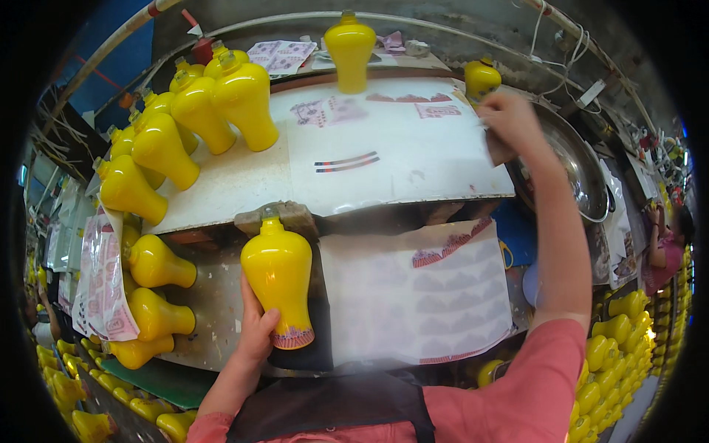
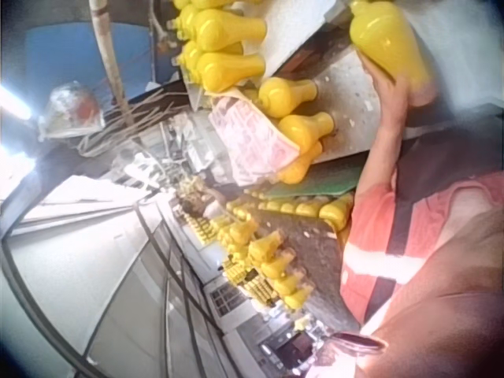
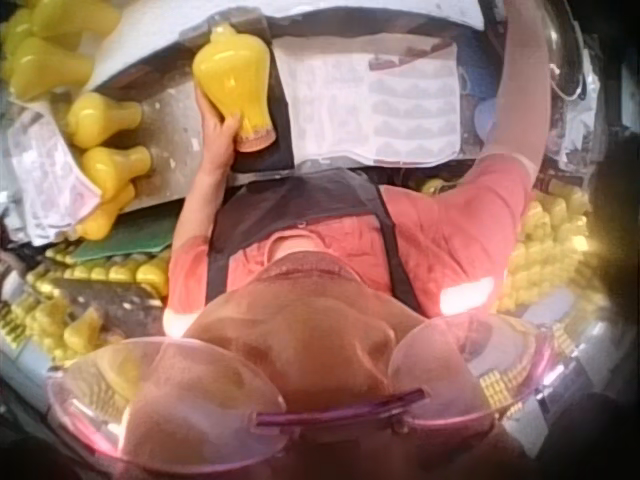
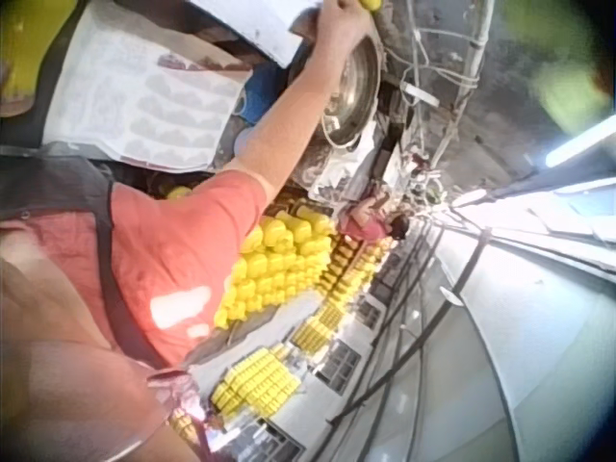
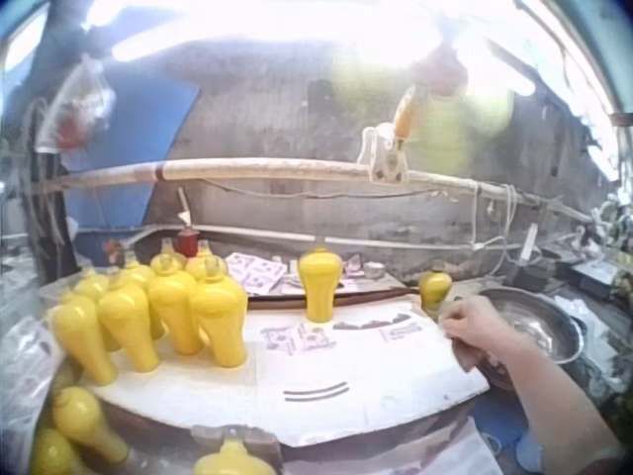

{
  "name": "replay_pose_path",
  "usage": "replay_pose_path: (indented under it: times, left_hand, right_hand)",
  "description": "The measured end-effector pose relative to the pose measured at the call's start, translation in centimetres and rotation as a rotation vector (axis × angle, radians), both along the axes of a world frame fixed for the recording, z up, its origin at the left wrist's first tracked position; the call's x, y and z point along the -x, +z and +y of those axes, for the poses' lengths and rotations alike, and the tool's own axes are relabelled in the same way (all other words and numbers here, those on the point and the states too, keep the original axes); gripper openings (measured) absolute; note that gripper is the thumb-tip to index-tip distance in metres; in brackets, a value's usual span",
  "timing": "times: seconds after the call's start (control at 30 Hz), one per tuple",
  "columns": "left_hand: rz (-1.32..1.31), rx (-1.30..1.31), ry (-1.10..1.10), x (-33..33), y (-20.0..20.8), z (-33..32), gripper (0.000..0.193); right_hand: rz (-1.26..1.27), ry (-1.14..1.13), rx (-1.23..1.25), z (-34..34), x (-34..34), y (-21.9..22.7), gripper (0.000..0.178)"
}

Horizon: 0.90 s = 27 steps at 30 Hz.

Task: The person applies decorative stickers to yellow ceramic vases on a workbench. They peel each sticker from a sheet, place it on the vase, and smooth it with fingers and a small tool, then set the finished vase aside and repeat with the next item.

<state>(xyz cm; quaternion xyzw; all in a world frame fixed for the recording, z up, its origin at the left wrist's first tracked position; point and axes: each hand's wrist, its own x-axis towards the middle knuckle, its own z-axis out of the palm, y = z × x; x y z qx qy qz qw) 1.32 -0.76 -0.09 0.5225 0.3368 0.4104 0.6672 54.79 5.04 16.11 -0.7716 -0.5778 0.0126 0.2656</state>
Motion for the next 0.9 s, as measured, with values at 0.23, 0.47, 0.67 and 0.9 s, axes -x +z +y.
replay_pose_path:
  times: [0.23, 0.47, 0.67, 0.9]
  left_hand:
    - [0.028, 0.017, 0.001, 0.3, 0.2, 0.0, 0.103]
    - [0.097, -0.051, 0.022, 0.4, -0.3, 0.2, 0.104]
    - [0.057, -0.062, 0.012, 0.3, -0.3, 0.2, 0.105]
    - [-0.004, -0.053, 0.027, 0.3, -0.6, 0.3, 0.103]
  right_hand:
    - [-0.136, 0.262, 0.229, 11.2, 13.8, -4.8, 0.036]
    - [-0.388, 0.2, 0.402, 14.3, 16.4, -5.9, 0.038]
    - [-0.426, 0.181, 0.48, 7.7, 15.2, -5.1, 0.046]
    - [-0.51, 0.11, 0.426, 0.4, 13.3, -5.4, 0.038]
